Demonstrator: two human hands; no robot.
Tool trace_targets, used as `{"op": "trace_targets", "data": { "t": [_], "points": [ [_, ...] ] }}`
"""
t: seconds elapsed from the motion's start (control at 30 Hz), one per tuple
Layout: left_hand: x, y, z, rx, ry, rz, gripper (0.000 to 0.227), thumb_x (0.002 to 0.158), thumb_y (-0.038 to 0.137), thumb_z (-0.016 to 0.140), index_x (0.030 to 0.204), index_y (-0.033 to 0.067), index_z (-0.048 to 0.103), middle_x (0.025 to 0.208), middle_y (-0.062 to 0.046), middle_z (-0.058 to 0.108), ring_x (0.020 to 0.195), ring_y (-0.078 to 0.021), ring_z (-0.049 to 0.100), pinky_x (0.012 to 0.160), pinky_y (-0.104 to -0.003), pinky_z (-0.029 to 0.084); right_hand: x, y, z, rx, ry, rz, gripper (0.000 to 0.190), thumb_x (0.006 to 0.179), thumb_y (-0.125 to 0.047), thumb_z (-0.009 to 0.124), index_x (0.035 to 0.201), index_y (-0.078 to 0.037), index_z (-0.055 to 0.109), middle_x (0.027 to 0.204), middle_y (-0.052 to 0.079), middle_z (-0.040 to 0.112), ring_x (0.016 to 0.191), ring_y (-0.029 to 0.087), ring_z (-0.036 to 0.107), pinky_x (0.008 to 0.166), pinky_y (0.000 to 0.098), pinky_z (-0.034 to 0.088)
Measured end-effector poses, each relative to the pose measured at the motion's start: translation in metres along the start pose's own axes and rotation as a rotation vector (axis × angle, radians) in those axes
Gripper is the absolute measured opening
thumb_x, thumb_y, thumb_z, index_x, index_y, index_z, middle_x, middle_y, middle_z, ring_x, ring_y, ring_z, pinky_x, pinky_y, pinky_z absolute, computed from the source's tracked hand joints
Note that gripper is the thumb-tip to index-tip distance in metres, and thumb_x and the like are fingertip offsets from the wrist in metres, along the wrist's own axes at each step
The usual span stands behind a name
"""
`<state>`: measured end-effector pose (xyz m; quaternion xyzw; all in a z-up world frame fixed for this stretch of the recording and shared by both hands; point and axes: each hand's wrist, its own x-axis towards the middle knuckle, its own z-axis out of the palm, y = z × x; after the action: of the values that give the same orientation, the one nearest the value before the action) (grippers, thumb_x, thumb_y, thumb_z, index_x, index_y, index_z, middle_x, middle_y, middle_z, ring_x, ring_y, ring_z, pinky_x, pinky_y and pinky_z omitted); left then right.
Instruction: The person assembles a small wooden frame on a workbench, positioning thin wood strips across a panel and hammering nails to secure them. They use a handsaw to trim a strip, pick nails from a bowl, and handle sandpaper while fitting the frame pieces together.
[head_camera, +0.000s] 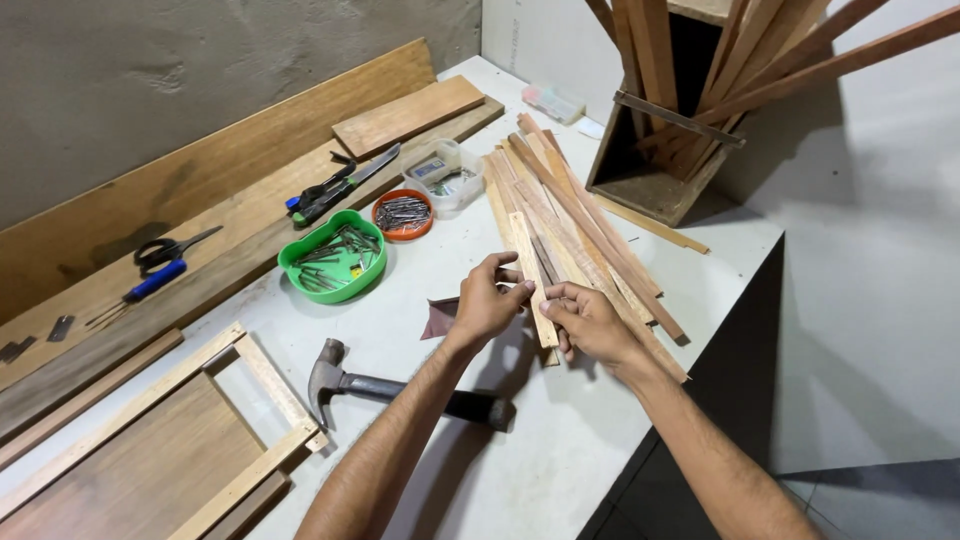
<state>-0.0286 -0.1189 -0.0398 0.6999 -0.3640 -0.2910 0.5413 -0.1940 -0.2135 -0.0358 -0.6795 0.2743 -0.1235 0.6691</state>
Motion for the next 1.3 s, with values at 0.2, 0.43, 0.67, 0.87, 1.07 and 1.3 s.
{"op": "trace_targets", "data": {
  "t": [0.2,0.43,0.67,0.87,1.07,1.3],
  "points": [
    [0.006,0.003,-0.001,-0.017,-0.019,0.037,0.058,0.089,0.011,0.076,0.140,-0.0023,0.054,0.101,-0.012,0.077,0.077,-0.0142,0.076,0.064,-0.027,0.063,-0.004,-0.014,0.001,-0.056,0.038,0.016,0.039,0.098,-0.024,0.062,0.129,0.000,0.060,0.066,0.002,0.069,0.044,0.005,0.056,0.034,0.0202,0.044],
    [-0.030,0.030,-0.047,-0.082,0.078,0.007,0.057,0.088,0.008,0.075,0.140,-0.0012,0.054,0.100,-0.011,0.075,0.071,-0.0143,0.073,0.052,-0.031,0.059,-0.005,-0.023,0.039,0.016,-0.050,-0.086,0.037,0.099,-0.026,0.065,0.125,0.000,0.064,0.065,0.001,0.062,0.043,0.006,0.054,0.035,0.0223,0.044],
    [-0.093,0.025,-0.125,-0.081,0.236,0.186,0.058,0.089,0.007,0.076,0.141,-0.0019,0.054,0.101,-0.011,0.076,0.073,-0.0112,0.074,0.058,-0.025,0.062,-0.013,-0.056,0.119,0.024,-0.237,-0.177,0.031,0.099,-0.024,0.064,0.119,0.000,0.064,0.076,0.002,0.071,0.047,0.006,0.056,0.040,0.0218,0.045],
    [-0.168,0.034,-0.191,-0.060,0.369,0.142,0.058,0.088,0.008,0.077,0.141,-0.0004,0.054,0.101,-0.011,0.075,0.070,-0.0101,0.070,0.056,-0.025,0.058,-0.019,-0.063,0.194,0.029,-0.392,-0.244,0.029,0.099,-0.021,0.067,0.118,0.000,0.066,0.068,0.003,0.065,0.045,0.006,0.052,0.039,0.0213,0.042],
    [-0.242,0.025,-0.243,-0.045,0.433,0.168,0.056,0.089,0.009,0.077,0.139,-0.0007,0.054,0.101,-0.011,0.074,0.077,-0.0083,0.071,0.063,-0.024,0.062,-0.039,-0.072,0.268,0.078,-0.560,-0.285,0.029,0.104,-0.023,0.067,0.110,0.005,0.065,0.072,0.001,0.065,0.052,0.005,0.056,0.042,0.0223,0.046],
    [-0.326,0.025,-0.303,0.405,0.682,0.122,0.039,0.096,0.027,0.072,0.122,-0.0002,0.065,0.095,-0.014,0.078,0.082,-0.0183,0.077,0.070,-0.032,0.063,-0.067,-0.103,0.348,0.007,-0.693,-0.343,0.028,0.097,-0.020,0.070,0.120,-0.004,0.067,0.074,-0.001,0.065,0.055,0.006,0.058,0.044,0.0208,0.047]
  ]
}}
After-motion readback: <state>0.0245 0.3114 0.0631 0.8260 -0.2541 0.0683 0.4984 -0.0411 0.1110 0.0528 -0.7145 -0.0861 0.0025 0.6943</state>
